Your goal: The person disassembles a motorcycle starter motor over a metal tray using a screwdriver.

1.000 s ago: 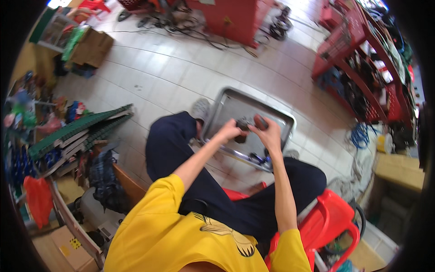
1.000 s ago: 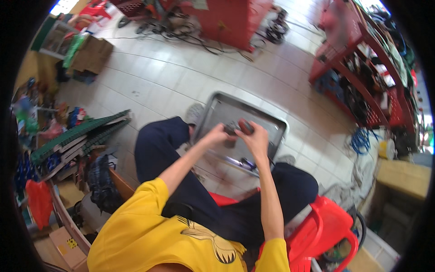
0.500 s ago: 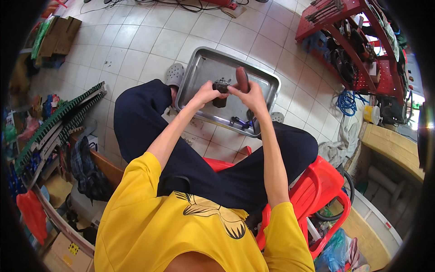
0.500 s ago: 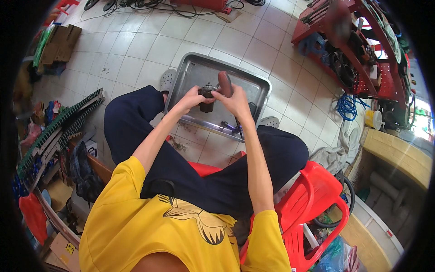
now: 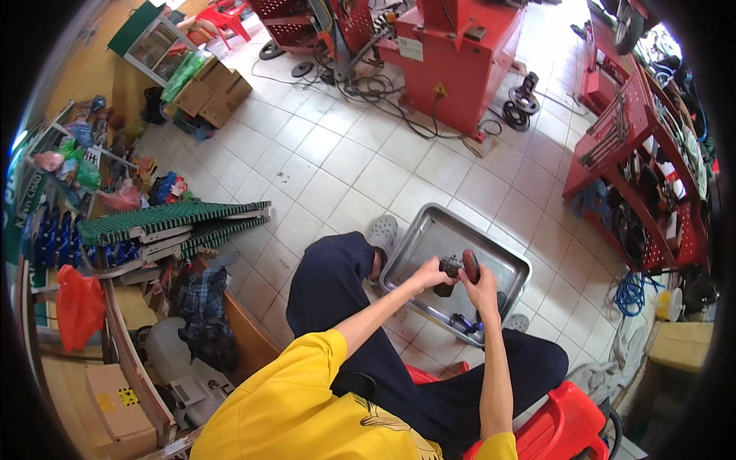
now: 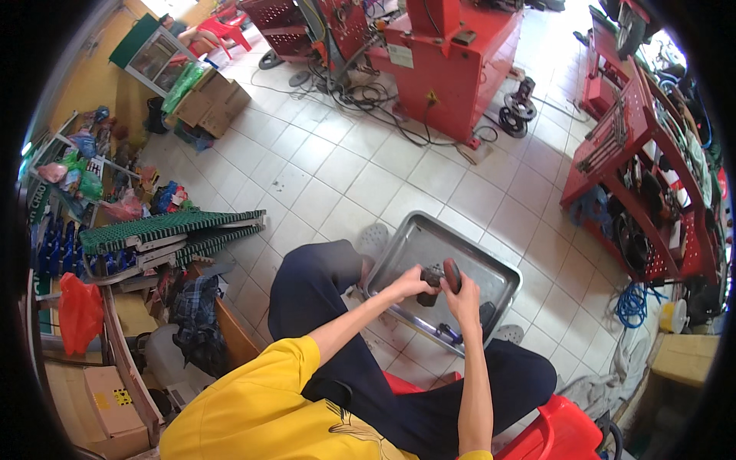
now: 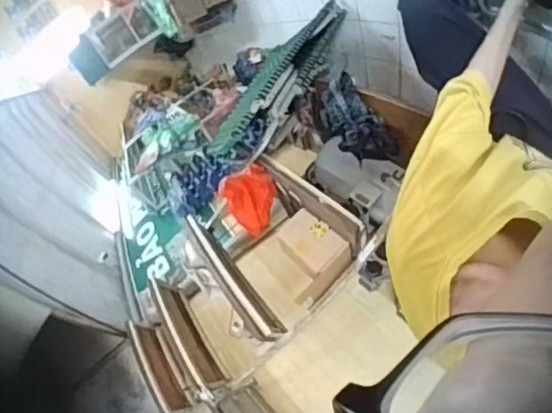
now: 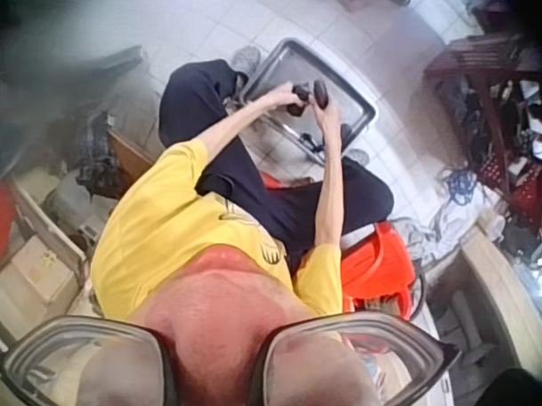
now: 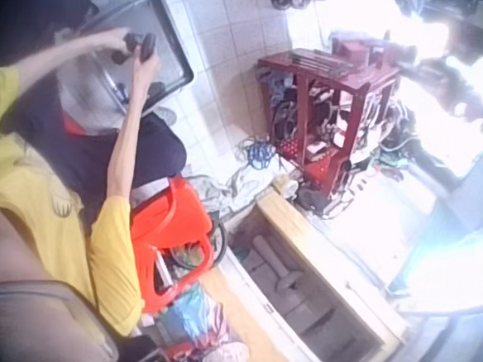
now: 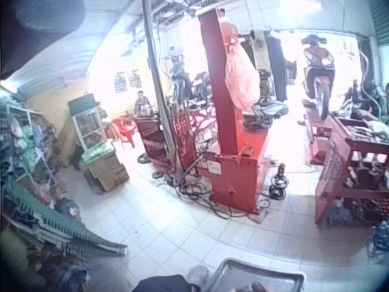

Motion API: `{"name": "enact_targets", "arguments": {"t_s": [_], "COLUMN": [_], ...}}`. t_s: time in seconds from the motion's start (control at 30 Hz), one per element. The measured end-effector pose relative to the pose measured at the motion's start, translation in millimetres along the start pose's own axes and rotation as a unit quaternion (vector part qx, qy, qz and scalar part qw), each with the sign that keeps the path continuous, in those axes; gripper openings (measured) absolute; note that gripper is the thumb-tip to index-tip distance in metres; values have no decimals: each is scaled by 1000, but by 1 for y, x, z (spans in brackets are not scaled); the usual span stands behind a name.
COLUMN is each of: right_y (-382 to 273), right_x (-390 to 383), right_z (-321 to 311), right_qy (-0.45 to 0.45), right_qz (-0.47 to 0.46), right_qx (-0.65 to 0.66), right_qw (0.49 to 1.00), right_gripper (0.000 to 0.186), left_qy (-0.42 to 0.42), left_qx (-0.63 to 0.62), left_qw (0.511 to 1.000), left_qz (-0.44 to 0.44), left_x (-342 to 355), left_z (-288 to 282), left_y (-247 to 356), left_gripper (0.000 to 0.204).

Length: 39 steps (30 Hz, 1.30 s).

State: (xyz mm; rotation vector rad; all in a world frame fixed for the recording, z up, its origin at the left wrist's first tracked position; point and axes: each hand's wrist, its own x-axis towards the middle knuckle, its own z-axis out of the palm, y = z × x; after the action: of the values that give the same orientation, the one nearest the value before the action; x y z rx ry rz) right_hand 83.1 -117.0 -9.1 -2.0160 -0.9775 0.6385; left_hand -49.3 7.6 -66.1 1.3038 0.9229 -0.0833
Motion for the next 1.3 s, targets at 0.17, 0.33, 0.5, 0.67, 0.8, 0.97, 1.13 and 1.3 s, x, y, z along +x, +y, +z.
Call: {"name": "enact_targets", "arguments": {"t_s": [0.17, 0.33, 0.5, 0.67, 0.8, 0.97, 1.13, 1.3], "right_y": [-4, 4, -4, -3, -9, -9, -6, -11], "right_x": [-6, -5, -7, -5, -7, -6, -4, -4], "right_z": [-6, -3, 1, -2, -3, -9, -9, -4], "right_qy": [-26, -1, 18, 21, 7, 7, -3, -8], "right_qz": [9, -21, 0, -4, 3, 11, 21, 23], "right_qx": [-37, -47, -26, -55, -75, -56, -63, -73], "right_qw": [999, 999, 999, 998, 997, 998, 998, 997], "right_gripper": [30, 31, 31, 31, 28, 30, 31, 31], "left_qy": [-30, -8, 16, -11, 1, -19, 5, 15], "left_qx": [-5, 1, -26, -13, -10, -15, -7, 9], "left_qw": [1000, 1000, 999, 1000, 1000, 1000, 1000, 1000], "left_qz": [-2, -4, -10, -14, -21, -17, -8, -14], "left_x": [-8, -13, -12, -12, -15, -18, -14, -9], "left_z": [0, 1, 1, 1, 2, 2, 4, -2], "left_y": [11, 18, 10, 16, 14, 24, 19, 8], "left_gripper": [67, 65, 65, 68, 68, 68, 59, 68]}}
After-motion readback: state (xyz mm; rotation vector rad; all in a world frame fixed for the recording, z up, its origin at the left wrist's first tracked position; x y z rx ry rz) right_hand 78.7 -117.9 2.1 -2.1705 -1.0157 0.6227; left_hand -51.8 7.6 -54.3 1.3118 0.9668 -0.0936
